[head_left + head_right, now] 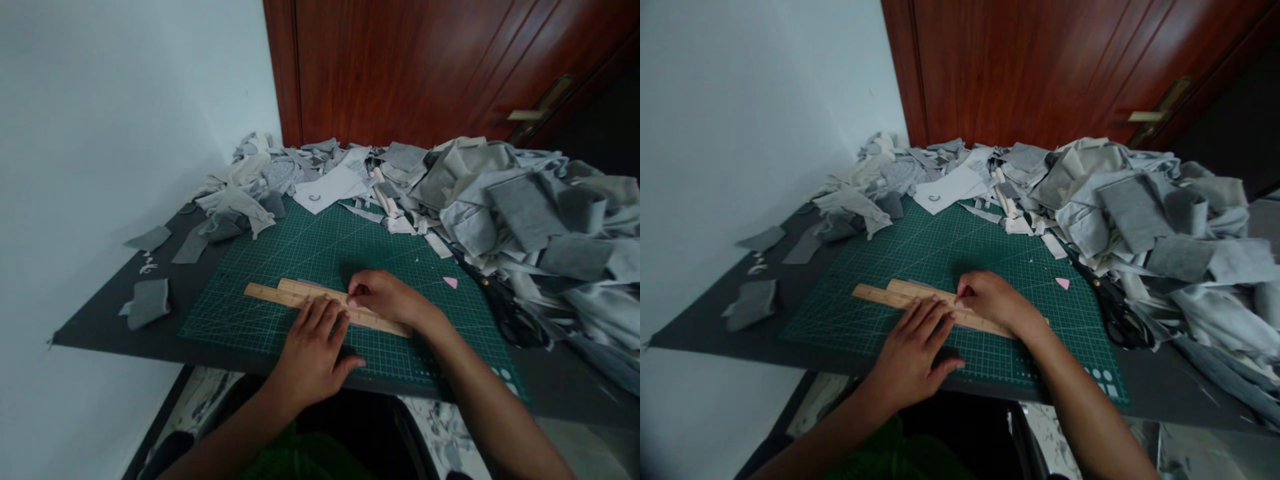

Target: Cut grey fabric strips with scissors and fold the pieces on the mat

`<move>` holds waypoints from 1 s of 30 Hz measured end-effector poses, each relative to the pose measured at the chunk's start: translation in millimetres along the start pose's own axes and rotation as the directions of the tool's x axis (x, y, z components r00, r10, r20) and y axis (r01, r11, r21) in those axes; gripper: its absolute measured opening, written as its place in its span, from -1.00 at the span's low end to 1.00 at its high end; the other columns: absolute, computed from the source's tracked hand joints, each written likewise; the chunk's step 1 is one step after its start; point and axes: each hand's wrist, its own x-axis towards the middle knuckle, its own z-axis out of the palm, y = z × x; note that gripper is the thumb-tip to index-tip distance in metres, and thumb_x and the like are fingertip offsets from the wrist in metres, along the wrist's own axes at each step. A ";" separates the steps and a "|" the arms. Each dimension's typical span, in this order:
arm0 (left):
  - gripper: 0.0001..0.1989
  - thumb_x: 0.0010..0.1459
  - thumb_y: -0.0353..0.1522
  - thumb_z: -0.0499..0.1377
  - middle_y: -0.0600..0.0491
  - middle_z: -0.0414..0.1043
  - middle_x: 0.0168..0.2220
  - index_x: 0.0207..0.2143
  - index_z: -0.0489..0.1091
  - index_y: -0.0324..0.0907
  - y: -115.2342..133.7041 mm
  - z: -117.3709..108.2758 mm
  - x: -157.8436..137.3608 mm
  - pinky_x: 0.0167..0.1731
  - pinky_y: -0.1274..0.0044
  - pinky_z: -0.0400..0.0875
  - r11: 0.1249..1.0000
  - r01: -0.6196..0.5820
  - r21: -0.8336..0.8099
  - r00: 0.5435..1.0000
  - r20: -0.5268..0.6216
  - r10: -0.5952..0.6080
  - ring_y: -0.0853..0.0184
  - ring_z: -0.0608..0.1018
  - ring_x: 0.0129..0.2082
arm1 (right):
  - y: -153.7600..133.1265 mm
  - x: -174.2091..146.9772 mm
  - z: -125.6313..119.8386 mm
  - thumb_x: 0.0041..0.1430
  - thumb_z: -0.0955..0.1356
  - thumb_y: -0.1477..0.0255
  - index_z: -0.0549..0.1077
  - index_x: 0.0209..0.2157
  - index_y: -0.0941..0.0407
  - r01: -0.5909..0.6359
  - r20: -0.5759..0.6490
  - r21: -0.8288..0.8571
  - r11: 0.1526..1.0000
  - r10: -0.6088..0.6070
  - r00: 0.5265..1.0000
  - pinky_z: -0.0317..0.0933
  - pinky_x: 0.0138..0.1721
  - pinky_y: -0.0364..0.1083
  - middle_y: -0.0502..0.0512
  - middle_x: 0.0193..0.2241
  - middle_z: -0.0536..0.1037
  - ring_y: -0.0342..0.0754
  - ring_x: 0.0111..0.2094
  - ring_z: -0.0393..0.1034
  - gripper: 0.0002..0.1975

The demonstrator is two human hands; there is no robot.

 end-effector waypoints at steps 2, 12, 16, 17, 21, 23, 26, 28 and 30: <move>-0.20 0.26 0.18 0.07 -0.22 0.36 0.29 0.20 0.41 -0.30 4.1 2.3 -3.1 0.35 0.03 0.13 1.000 0.026 0.012 0.999 0.039 -0.027 -0.12 0.31 0.34 | 0.4 -0.4 0.4 0.18 0.42 0.53 0.58 -0.33 0.14 0.004 0.000 0.000 1.000 -0.004 1.000 0.11 -0.40 -0.14 0.00 -0.45 0.57 -0.08 -0.43 0.43 -0.95; -0.03 0.24 0.26 -0.02 -0.33 0.19 0.38 0.31 0.26 -0.38 12.7 8.2 -9.7 0.37 0.01 0.00 0.997 0.037 0.072 0.999 0.019 -0.038 -0.19 0.17 0.42 | 1.4 -0.5 1.7 0.18 0.40 0.51 0.56 -0.33 0.12 -0.010 0.024 0.000 1.000 0.010 1.000 0.15 -0.38 -0.14 0.02 -0.42 0.57 -0.06 -0.40 0.44 -0.94; -0.21 0.32 0.15 0.03 -0.28 0.30 0.33 0.23 0.36 -0.34 14.8 9.0 -13.8 0.36 0.09 0.04 0.976 -0.106 0.188 0.985 -0.116 0.129 -0.14 0.22 0.40 | -1.7 -1.6 0.7 0.20 0.41 0.45 0.57 -0.32 0.13 -0.029 0.030 0.023 0.999 0.028 0.999 0.15 -0.39 -0.13 0.03 -0.41 0.57 -0.04 -0.39 0.44 -0.93; -0.29 0.35 0.11 0.04 -0.24 0.36 0.29 0.18 0.40 -0.33 15.2 10.0 -14.8 0.36 0.15 0.07 0.961 -0.169 0.217 0.970 -0.136 0.201 -0.07 0.28 0.38 | -2.4 -2.1 0.1 0.20 0.40 0.45 0.57 -0.32 0.13 -0.033 0.032 0.016 0.999 0.032 0.999 0.15 -0.39 -0.13 0.04 -0.41 0.57 -0.04 -0.38 0.44 -0.93; -0.28 0.38 0.12 -0.03 -0.18 0.50 0.17 0.08 0.47 -0.35 15.7 15.2 -16.6 0.34 0.28 0.18 0.925 -0.290 0.247 0.929 -0.160 0.334 0.07 0.41 0.29 | -4.1 -3.2 -2.0 0.19 0.40 0.45 0.57 -0.31 0.13 -0.033 0.037 -0.020 0.999 0.034 0.999 0.14 -0.38 -0.12 0.06 -0.39 0.58 -0.03 -0.37 0.44 -0.93; -0.16 0.32 0.21 -0.08 -0.23 0.50 0.16 0.06 0.47 -0.39 15.6 17.5 -17.3 0.33 0.27 0.20 0.937 -0.261 0.231 0.937 -0.171 0.303 0.02 0.41 0.29 | -4.5 -3.3 -2.3 0.20 0.40 0.44 0.57 -0.32 0.13 -0.030 0.036 -0.018 0.999 0.031 0.999 0.14 -0.38 -0.12 0.05 -0.39 0.57 -0.03 -0.37 0.43 -0.93; -0.17 0.32 0.22 -0.10 -0.19 0.55 0.11 0.02 0.50 -0.35 15.7 19.0 -20.4 0.30 0.25 0.25 0.917 -0.326 0.230 0.913 -0.176 0.368 0.04 0.48 0.23 | -4.0 -3.3 -1.8 0.20 0.39 0.44 0.55 -0.32 0.13 -0.028 0.042 0.016 0.999 0.027 0.999 0.16 -0.38 -0.13 0.03 -0.40 0.56 -0.04 -0.38 0.43 -0.93; -0.20 0.32 0.21 -0.10 -0.14 0.58 0.07 0.03 0.50 -0.29 15.5 18.1 -22.4 0.28 0.28 0.27 0.921 -0.331 0.206 0.911 -0.183 0.368 0.08 0.52 0.18 | -2.7 -3.2 -1.0 0.20 0.39 0.45 0.55 -0.31 0.12 -0.026 0.044 0.033 0.999 0.024 0.999 0.17 -0.38 -0.13 0.02 -0.40 0.57 -0.04 -0.38 0.43 -0.93; -0.10 0.25 0.29 -0.13 -0.18 0.54 0.12 0.12 0.46 -0.29 14.7 15.5 -22.2 0.28 0.27 0.26 0.970 -0.196 0.145 0.960 -0.172 0.220 0.04 0.48 0.22 | -1.1 -2.8 -0.1 0.20 0.39 0.46 0.55 -0.30 0.11 -0.019 0.040 0.033 0.999 0.018 0.999 0.17 -0.38 -0.13 0.01 -0.40 0.57 -0.05 -0.38 0.43 -0.94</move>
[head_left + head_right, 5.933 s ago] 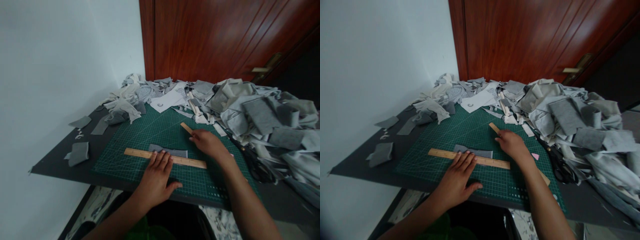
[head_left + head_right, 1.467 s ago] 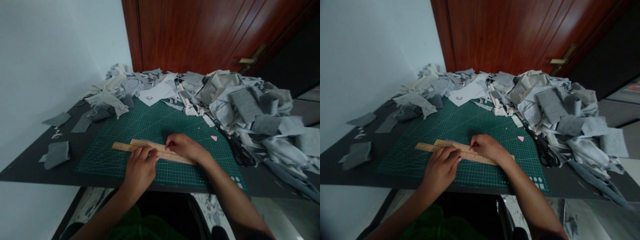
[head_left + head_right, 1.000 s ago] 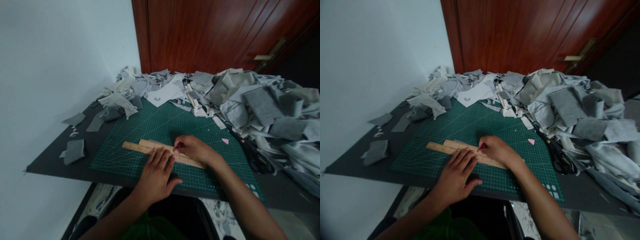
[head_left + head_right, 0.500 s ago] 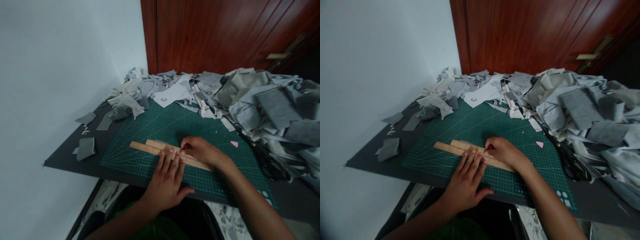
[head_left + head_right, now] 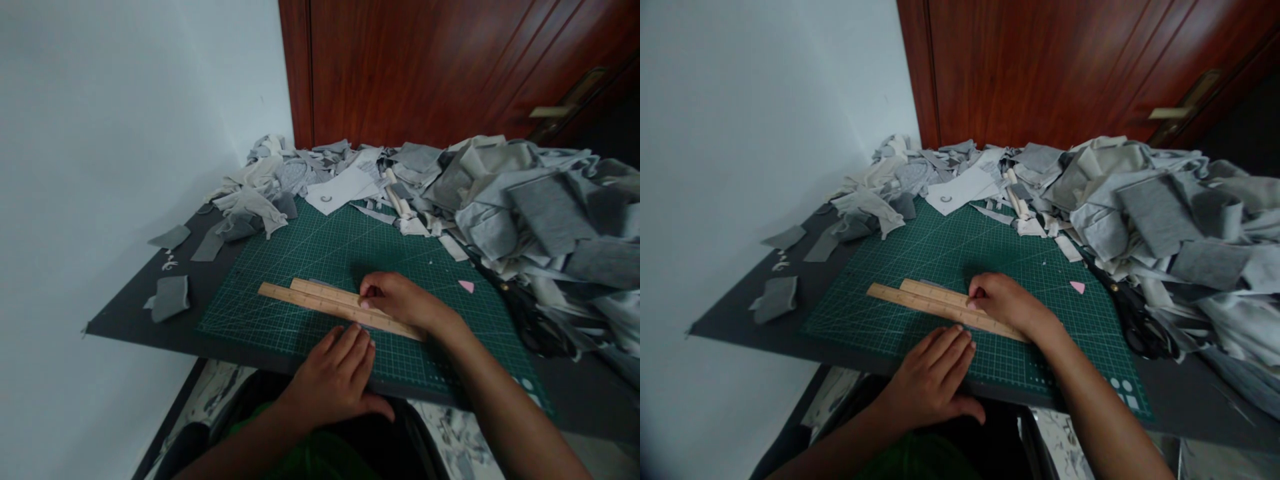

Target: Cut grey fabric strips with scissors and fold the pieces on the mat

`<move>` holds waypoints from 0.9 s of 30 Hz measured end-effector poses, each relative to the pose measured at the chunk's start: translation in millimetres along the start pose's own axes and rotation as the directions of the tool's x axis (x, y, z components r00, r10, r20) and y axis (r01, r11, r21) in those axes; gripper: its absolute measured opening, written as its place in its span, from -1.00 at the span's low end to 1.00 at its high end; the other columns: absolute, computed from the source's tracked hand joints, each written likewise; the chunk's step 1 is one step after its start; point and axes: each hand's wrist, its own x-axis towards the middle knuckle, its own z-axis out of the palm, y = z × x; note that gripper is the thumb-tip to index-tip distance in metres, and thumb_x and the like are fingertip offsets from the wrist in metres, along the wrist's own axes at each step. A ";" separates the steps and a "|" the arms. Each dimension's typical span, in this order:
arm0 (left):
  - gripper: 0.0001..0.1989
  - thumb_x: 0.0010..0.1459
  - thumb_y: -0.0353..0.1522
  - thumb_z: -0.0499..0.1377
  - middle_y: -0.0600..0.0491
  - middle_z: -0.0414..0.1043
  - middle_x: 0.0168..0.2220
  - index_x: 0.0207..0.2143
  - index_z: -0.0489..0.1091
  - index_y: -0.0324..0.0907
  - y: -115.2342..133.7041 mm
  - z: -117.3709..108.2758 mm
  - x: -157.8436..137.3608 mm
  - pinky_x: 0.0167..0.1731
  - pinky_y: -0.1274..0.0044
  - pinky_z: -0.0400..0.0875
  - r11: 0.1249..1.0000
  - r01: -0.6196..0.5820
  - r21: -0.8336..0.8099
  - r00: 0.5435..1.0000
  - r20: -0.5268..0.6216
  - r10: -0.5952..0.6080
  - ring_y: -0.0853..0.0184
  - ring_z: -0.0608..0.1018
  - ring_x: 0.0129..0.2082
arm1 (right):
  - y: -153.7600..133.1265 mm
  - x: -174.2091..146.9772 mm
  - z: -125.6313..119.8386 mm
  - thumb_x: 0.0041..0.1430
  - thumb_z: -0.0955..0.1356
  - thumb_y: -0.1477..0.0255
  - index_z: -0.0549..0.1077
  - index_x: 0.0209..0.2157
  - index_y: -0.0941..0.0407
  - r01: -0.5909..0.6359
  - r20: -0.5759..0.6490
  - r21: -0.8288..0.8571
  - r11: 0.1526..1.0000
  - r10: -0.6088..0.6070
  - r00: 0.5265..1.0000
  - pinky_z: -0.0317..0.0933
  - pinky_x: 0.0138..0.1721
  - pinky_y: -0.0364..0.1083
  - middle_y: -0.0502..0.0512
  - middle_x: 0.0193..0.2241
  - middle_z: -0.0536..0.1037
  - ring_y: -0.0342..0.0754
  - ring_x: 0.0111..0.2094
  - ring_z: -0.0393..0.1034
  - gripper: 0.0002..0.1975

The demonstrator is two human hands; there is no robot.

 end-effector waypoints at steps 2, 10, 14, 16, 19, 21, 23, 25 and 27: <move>0.09 0.12 0.38 -0.15 -0.30 0.41 0.24 0.24 0.35 -0.35 -2.3 -2.4 3.1 0.30 0.19 0.22 0.979 0.203 -0.027 0.977 0.069 -0.201 -0.07 0.37 0.31 | 1.3 0.8 0.7 0.21 0.39 0.48 0.55 -0.31 0.11 0.017 -0.002 -0.009 1.000 -0.017 1.000 0.18 -0.38 -0.13 0.01 -0.40 0.56 -0.05 -0.38 0.43 -0.94; 0.38 -0.16 0.51 -0.17 -0.37 0.20 0.37 0.35 0.19 -0.41 -4.7 -0.2 11.8 0.40 0.05 -0.08 0.947 0.307 -0.093 0.936 0.207 -0.283 -0.21 0.15 0.42 | -3.4 -0.1 -0.3 0.22 0.39 0.52 0.56 -0.31 0.12 0.032 -0.014 -0.057 0.998 -0.033 0.999 0.17 -0.36 -0.13 0.04 -0.38 0.57 -0.05 -0.38 0.44 -0.93; 0.39 -0.16 0.51 -0.18 -0.38 0.19 0.37 0.34 0.21 -0.44 -3.3 1.9 10.5 0.42 0.08 -0.14 0.943 0.317 -0.102 0.935 0.202 -0.293 -0.20 0.15 0.42 | -6.1 -0.9 -1.6 0.21 0.38 0.55 0.57 -0.29 0.13 0.052 -0.015 -0.081 0.995 -0.053 0.998 0.19 -0.30 -0.12 0.07 -0.33 0.60 -0.03 -0.32 0.47 -0.90; 0.40 -0.16 0.51 -0.18 -0.39 0.17 0.38 0.35 0.20 -0.45 -3.1 2.1 10.3 0.42 0.07 -0.15 0.942 0.320 -0.105 0.932 0.212 -0.293 -0.20 0.14 0.42 | -5.9 -0.7 -1.7 0.21 0.38 0.55 0.58 -0.28 0.13 0.057 -0.010 -0.096 0.994 -0.058 0.998 0.20 -0.28 -0.12 0.08 -0.32 0.61 -0.02 -0.30 0.49 -0.89; 0.40 -0.16 0.51 -0.18 -0.38 0.16 0.39 0.36 0.17 -0.44 -3.1 1.7 10.2 0.42 0.06 -0.15 0.938 0.328 -0.111 0.927 0.228 -0.297 -0.20 0.13 0.43 | -4.3 -0.3 -1.0 0.21 0.38 0.55 0.58 -0.28 0.12 0.054 -0.014 -0.116 0.992 -0.056 0.998 0.20 -0.28 -0.12 0.07 -0.33 0.62 -0.02 -0.31 0.49 -0.88; 0.41 -0.17 0.52 -0.17 -0.38 0.16 0.39 0.37 0.15 -0.43 -2.9 1.3 10.2 0.42 0.05 -0.15 0.936 0.331 -0.118 0.927 0.227 -0.299 -0.19 0.13 0.43 | -3.2 0.3 -0.6 0.21 0.38 0.54 0.59 -0.27 0.11 0.053 -0.017 -0.120 0.991 -0.056 0.998 0.21 -0.28 -0.12 0.07 -0.32 0.62 -0.02 -0.30 0.50 -0.88; 0.43 -0.19 0.52 -0.17 -0.38 0.15 0.39 0.38 0.15 -0.43 -2.6 0.8 10.1 0.42 0.05 -0.16 0.934 0.336 -0.121 0.925 0.230 -0.302 -0.20 0.13 0.43 | -2.5 1.1 -0.5 0.21 0.38 0.54 0.59 -0.27 0.11 0.056 -0.015 -0.120 0.991 -0.058 0.998 0.22 -0.27 -0.11 0.07 -0.31 0.63 -0.01 -0.30 0.50 -0.88; 0.44 -0.20 0.53 -0.16 -0.39 0.14 0.39 0.38 0.14 -0.44 -2.4 0.5 10.2 0.41 0.03 -0.15 0.935 0.334 -0.120 0.924 0.238 -0.300 -0.22 0.12 0.43 | -2.7 1.5 -0.7 0.20 0.38 0.55 0.60 -0.27 0.12 0.062 -0.010 -0.115 0.991 -0.064 0.998 0.23 -0.26 -0.11 0.09 -0.30 0.63 -0.01 -0.29 0.51 -0.87; 0.44 -0.21 0.53 -0.15 -0.39 0.14 0.40 0.39 0.11 -0.43 -2.4 0.3 10.2 0.41 0.02 -0.14 0.937 0.328 -0.117 0.925 0.241 -0.294 -0.22 0.10 0.43 | -4.6 0.9 -1.2 0.20 0.38 0.56 0.60 -0.28 0.12 0.063 -0.010 -0.107 0.992 -0.064 0.998 0.22 -0.26 -0.11 0.08 -0.30 0.63 -0.01 -0.28 0.51 -0.87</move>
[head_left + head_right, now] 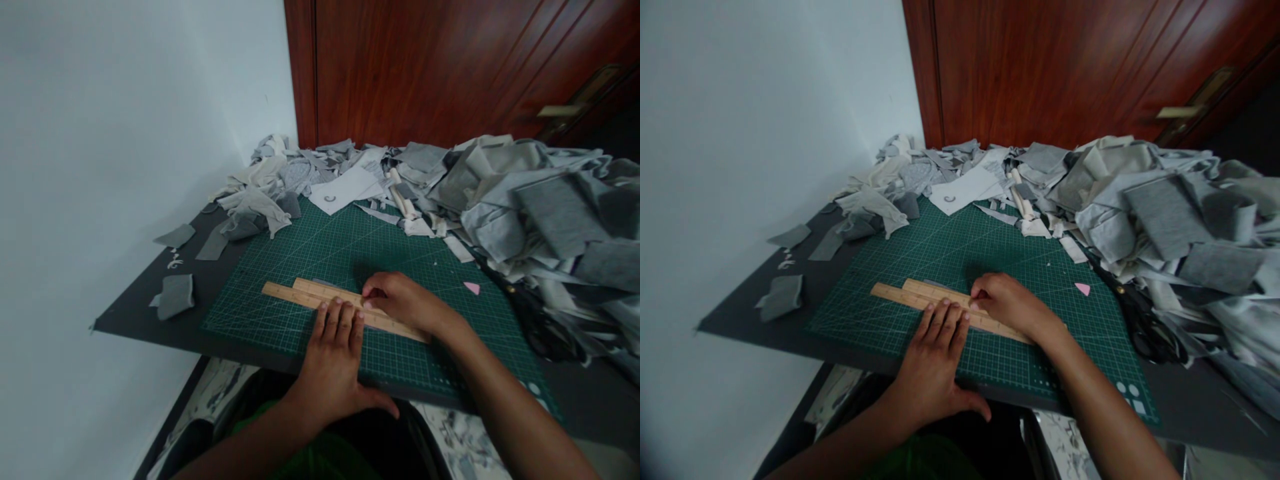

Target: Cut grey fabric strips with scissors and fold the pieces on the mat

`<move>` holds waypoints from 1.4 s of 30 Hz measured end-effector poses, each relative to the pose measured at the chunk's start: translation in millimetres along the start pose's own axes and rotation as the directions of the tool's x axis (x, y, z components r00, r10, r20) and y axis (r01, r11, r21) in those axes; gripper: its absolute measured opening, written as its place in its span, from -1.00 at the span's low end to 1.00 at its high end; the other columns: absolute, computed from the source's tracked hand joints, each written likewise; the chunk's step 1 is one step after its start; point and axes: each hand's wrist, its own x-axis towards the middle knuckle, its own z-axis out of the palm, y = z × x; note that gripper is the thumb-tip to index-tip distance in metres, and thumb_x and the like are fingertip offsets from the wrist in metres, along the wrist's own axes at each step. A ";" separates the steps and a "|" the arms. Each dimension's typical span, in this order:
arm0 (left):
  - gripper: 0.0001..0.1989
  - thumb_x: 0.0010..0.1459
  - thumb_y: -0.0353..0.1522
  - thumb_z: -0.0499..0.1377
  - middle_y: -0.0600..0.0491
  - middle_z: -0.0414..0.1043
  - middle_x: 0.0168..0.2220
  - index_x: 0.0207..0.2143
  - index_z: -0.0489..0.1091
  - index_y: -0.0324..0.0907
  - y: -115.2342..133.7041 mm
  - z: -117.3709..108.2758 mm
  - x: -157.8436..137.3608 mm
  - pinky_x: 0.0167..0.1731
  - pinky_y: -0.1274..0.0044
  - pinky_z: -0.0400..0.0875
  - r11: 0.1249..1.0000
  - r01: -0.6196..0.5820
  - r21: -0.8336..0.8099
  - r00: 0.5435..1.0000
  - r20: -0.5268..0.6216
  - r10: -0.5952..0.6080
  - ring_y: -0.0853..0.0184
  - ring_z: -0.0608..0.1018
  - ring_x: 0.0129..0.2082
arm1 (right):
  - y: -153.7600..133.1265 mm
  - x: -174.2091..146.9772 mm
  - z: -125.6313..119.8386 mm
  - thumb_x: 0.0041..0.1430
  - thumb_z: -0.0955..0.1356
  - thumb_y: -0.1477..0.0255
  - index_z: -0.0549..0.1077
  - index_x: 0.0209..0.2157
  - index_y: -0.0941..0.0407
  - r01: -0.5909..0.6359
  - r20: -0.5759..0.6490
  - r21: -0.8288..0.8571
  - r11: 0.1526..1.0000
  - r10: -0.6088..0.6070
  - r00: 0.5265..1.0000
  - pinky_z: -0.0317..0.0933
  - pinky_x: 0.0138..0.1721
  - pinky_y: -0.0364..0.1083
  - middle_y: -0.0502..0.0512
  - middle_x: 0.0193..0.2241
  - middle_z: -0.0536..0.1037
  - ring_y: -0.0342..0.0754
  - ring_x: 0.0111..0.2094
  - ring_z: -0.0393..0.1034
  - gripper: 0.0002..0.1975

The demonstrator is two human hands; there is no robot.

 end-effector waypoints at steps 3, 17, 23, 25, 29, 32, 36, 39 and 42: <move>0.45 -0.22 0.53 -0.12 -0.38 0.14 0.39 0.40 0.09 -0.42 -0.5 0.2 0.3 0.40 0.01 -0.12 1.000 -0.008 0.010 1.000 -0.005 0.008 -0.23 0.09 0.44 | -6.5 -2.3 -0.7 0.23 0.39 0.53 0.58 -0.28 0.11 -0.009 -0.011 -0.016 1.000 0.009 1.000 0.19 -0.32 -0.12 0.06 -0.33 0.61 -0.04 -0.33 0.48 -0.91; 0.38 -0.15 0.51 -0.10 -0.37 0.14 0.40 0.38 0.14 -0.40 -4.0 6.4 -1.1 0.39 0.02 -0.08 0.998 -0.010 0.063 1.000 -0.029 0.011 -0.22 0.13 0.43 | -14.2 -8.5 -3.0 0.25 0.39 0.49 0.56 -0.12 0.13 -0.043 -0.020 -0.188 0.981 0.040 0.999 0.18 -0.21 -0.08 0.16 -0.22 0.61 0.03 -0.22 0.46 -0.83; 0.33 -0.13 0.50 -0.06 -0.36 0.20 0.37 0.36 0.18 -0.36 -6.4 10.3 -1.9 0.38 0.02 -0.02 0.998 -0.013 0.066 0.997 -0.069 0.018 -0.21 0.17 0.41 | 5.2 -22.7 -25.4 0.13 0.44 0.49 0.58 -0.28 0.09 -0.231 0.050 -0.094 0.968 0.236 0.970 0.13 -0.39 -0.12 0.05 -0.36 0.60 -0.02 -0.34 0.44 -0.92; 0.31 -0.12 0.50 -0.06 -0.34 0.23 0.36 0.35 0.20 -0.34 -6.7 10.1 -1.6 0.38 0.03 -0.01 0.998 -0.012 0.069 0.997 -0.070 0.017 -0.19 0.20 0.40 | 6.7 -23.9 -27.1 0.09 0.46 0.50 0.57 -0.31 0.08 -0.255 0.052 -0.079 0.964 0.260 0.964 0.13 -0.41 -0.13 0.04 -0.36 0.59 -0.02 -0.35 0.44 -0.91; 0.30 -0.12 0.50 -0.05 -0.35 0.24 0.35 0.33 0.23 -0.36 -6.2 9.6 0.1 0.37 0.04 0.01 0.997 -0.012 0.071 0.996 -0.083 0.018 -0.20 0.23 0.39 | 4.5 -22.9 -26.3 0.05 0.46 0.51 0.56 -0.30 0.09 -0.285 0.060 -0.065 0.956 0.289 0.955 0.13 -0.42 -0.13 0.03 -0.38 0.59 -0.03 -0.37 0.44 -0.87; 0.31 -0.14 0.50 -0.04 -0.36 0.23 0.35 0.32 0.23 -0.36 -5.7 9.5 1.5 0.36 0.03 0.02 0.998 -0.012 0.067 0.996 -0.085 0.017 -0.21 0.24 0.38 | 2.1 -22.6 -26.4 0.07 0.47 0.46 0.56 -0.29 0.08 -0.275 0.054 -0.108 0.955 0.282 0.958 0.13 -0.40 -0.12 0.06 -0.36 0.60 -0.01 -0.35 0.44 -0.89; 0.31 -0.14 0.50 -0.04 -0.36 0.24 0.35 0.33 0.22 -0.35 -6.0 9.8 2.1 0.37 0.03 -0.01 0.998 -0.018 0.064 0.995 -0.097 0.024 -0.21 0.25 0.37 | -0.8 -23.6 -29.4 0.19 0.35 0.59 0.59 -0.34 0.08 -0.231 0.028 -0.109 0.967 0.235 0.972 0.19 -0.31 -0.11 0.09 -0.34 0.62 0.00 -0.29 0.48 -0.83; 0.31 -0.13 0.50 -0.04 -0.38 0.24 0.34 0.30 0.25 -0.39 -6.1 10.5 1.6 0.38 0.03 -0.04 0.997 -0.028 0.074 0.993 -0.109 0.036 -0.21 0.24 0.37 | -3.4 -23.0 -32.0 0.14 0.32 0.69 0.62 -0.32 0.11 -0.228 -0.018 -0.088 0.970 0.227 0.974 0.22 -0.27 -0.12 0.11 -0.30 0.65 0.00 -0.26 0.50 -0.73; 0.31 -0.13 0.50 -0.04 -0.39 0.25 0.34 0.29 0.27 -0.41 -5.4 10.7 1.5 0.38 0.04 -0.06 0.996 -0.027 0.082 0.993 -0.110 0.036 -0.22 0.23 0.38 | -5.0 -20.4 -32.2 0.12 0.32 0.72 0.64 -0.27 0.14 -0.168 -0.014 -0.106 0.980 0.167 0.986 0.24 -0.22 -0.12 0.14 -0.27 0.66 0.00 -0.24 0.51 -0.70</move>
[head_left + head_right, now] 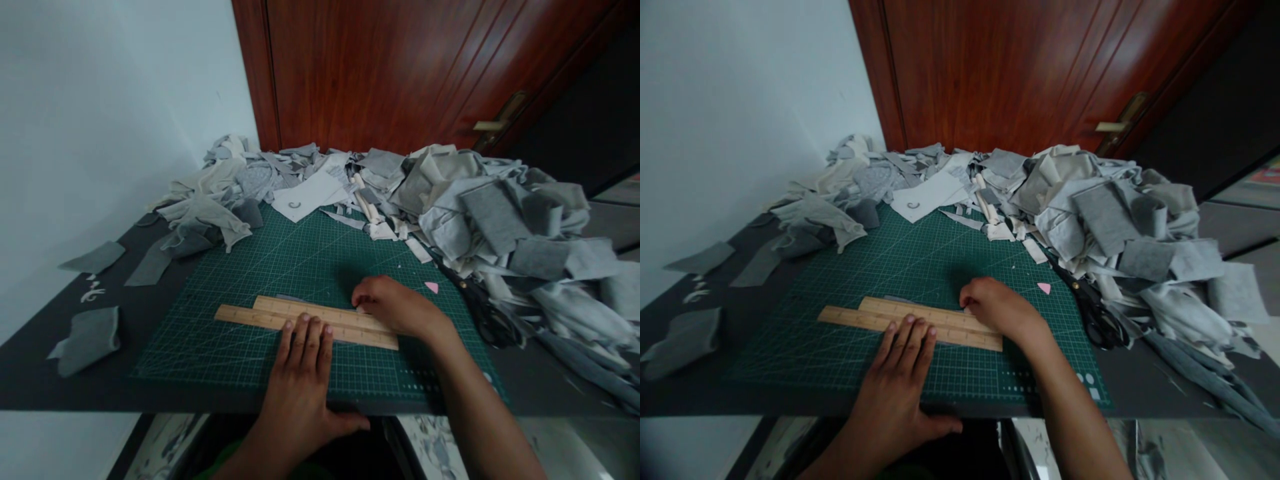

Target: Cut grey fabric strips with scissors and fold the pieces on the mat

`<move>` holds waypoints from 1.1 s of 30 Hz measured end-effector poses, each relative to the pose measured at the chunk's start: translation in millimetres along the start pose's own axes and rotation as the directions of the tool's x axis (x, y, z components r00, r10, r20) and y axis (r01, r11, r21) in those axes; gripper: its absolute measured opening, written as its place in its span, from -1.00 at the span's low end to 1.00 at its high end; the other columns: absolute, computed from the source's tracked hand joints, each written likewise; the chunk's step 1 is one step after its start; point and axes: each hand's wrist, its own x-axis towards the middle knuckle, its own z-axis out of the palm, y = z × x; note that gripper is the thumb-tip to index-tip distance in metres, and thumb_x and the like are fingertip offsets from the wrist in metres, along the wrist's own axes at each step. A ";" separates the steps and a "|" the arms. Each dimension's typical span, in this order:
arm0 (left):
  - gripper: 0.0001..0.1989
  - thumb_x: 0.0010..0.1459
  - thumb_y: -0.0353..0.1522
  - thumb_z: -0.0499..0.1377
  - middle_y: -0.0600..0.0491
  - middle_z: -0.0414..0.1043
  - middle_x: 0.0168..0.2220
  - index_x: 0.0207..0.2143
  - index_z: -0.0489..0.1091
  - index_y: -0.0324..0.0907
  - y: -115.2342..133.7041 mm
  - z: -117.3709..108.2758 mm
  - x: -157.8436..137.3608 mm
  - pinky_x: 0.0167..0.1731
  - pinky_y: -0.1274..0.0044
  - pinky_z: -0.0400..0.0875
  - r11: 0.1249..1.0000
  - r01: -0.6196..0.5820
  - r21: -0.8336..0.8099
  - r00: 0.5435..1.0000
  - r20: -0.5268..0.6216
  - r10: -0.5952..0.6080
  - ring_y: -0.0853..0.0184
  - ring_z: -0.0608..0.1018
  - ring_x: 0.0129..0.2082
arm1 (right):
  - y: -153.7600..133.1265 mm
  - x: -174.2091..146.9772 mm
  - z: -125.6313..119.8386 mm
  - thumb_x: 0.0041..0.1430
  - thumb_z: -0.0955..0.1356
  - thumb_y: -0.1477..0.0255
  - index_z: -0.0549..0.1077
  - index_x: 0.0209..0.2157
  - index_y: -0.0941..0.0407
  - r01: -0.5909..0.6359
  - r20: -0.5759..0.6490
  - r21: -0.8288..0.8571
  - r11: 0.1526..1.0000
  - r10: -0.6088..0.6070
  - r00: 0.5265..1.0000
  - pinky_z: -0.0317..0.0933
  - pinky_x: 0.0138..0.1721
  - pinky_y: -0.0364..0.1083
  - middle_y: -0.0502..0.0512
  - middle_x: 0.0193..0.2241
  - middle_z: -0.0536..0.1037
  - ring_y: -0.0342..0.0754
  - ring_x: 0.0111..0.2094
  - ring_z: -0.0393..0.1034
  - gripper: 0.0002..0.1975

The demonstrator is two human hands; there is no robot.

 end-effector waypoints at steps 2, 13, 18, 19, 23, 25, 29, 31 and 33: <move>0.31 -0.13 0.50 -0.05 -0.39 0.25 0.34 0.29 0.27 -0.42 0.6 -0.5 0.4 0.39 0.05 -0.07 1.000 0.004 0.009 1.000 0.011 -0.004 -0.22 0.23 0.38 | -0.7 1.8 1.6 0.14 0.30 0.72 0.64 -0.30 0.14 0.045 0.021 -0.008 0.999 -0.045 0.999 0.23 -0.19 -0.13 0.14 -0.28 0.66 0.00 -0.22 0.51 -0.69; 0.29 -0.10 0.47 -0.01 -0.39 0.23 0.35 0.29 0.28 -0.43 1.7 -5.2 2.4 0.39 0.03 -0.07 1.000 0.012 0.003 0.997 0.071 -0.012 -0.22 0.21 0.39 | -15.9 0.3 10.4 0.29 0.36 0.48 0.51 -0.29 0.12 0.062 0.022 -0.233 0.970 -0.059 0.998 0.11 -0.24 -0.05 0.16 -0.26 0.61 0.05 -0.23 0.46 -0.92; 0.32 -0.13 0.46 0.03 -0.42 0.16 0.37 0.33 0.22 -0.44 0.8 -6.6 1.8 0.40 0.02 -0.13 1.000 -0.012 0.027 0.993 0.120 0.008 -0.25 0.16 0.41 | -17.8 0.4 12.3 0.29 0.39 0.44 0.52 -0.26 0.11 0.092 0.009 -0.261 0.961 -0.093 0.996 0.09 -0.23 -0.04 0.15 -0.24 0.62 0.06 -0.22 0.47 -0.95; 0.33 -0.14 0.46 0.05 -0.42 0.14 0.38 0.34 0.20 -0.43 0.4 -6.5 1.4 0.40 0.02 -0.14 0.999 -0.016 0.030 0.991 0.130 0.012 -0.26 0.15 0.41 | -17.7 0.5 12.5 0.29 0.39 0.46 0.52 -0.27 0.10 0.103 0.009 -0.254 0.962 -0.105 0.994 0.09 -0.24 -0.04 0.14 -0.25 0.62 0.05 -0.22 0.47 -0.96; 0.35 -0.18 0.44 0.12 -0.40 0.10 0.41 0.37 0.15 -0.40 -0.3 -5.3 -0.6 0.40 0.01 -0.15 0.999 -0.015 0.049 0.990 0.144 0.008 -0.25 0.11 0.43 | -17.1 1.3 12.7 0.28 0.38 0.53 0.53 -0.29 0.09 0.158 0.009 -0.200 0.967 -0.159 0.987 0.08 -0.25 -0.07 0.08 -0.30 0.61 0.01 -0.24 0.46 -0.92; 0.36 -0.19 0.43 0.16 -0.40 0.09 0.41 0.38 0.12 -0.41 0.2 -4.8 -1.2 0.40 0.01 -0.15 0.998 -0.016 0.061 0.990 0.144 0.007 -0.25 0.10 0.43 | -16.3 1.9 13.1 0.29 0.38 0.55 0.53 -0.29 0.09 0.179 0.009 -0.184 0.967 -0.180 0.984 0.08 -0.24 -0.07 0.06 -0.31 0.60 -0.01 -0.25 0.45 -0.90; 0.34 -0.13 0.44 0.10 -0.39 0.08 0.42 0.38 0.13 -0.41 1.9 -5.9 -0.5 0.40 0.01 -0.13 0.999 0.011 0.039 0.989 0.147 -0.017 -0.23 0.09 0.44 | -14.1 2.9 14.4 0.30 0.37 0.58 0.54 -0.26 0.08 0.199 0.005 -0.161 0.967 -0.201 0.980 0.09 -0.20 -0.06 0.05 -0.31 0.58 -0.01 -0.24 0.43 -0.88; 0.32 -0.12 0.44 0.08 -0.37 0.09 0.42 0.38 0.13 -0.40 2.7 -7.2 0.3 0.40 0.01 -0.12 0.999 0.022 0.024 0.987 0.158 -0.025 -0.23 0.10 0.44 | -13.4 3.3 14.7 0.30 0.37 0.58 0.54 -0.26 0.09 0.205 0.002 -0.162 0.965 -0.207 0.978 0.10 -0.18 -0.06 0.06 -0.31 0.57 -0.01 -0.23 0.42 -0.87; 0.32 -0.12 0.44 0.09 -0.37 0.09 0.42 0.38 0.14 -0.40 3.3 -8.3 1.0 0.40 0.00 -0.11 0.999 0.023 0.024 0.985 0.169 -0.027 -0.23 0.11 0.43 | -12.9 3.7 14.6 0.30 0.37 0.58 0.55 -0.27 0.09 0.216 -0.001 -0.166 0.962 -0.219 0.976 0.11 -0.16 -0.06 0.06 -0.30 0.56 -0.01 -0.21 0.42 -0.87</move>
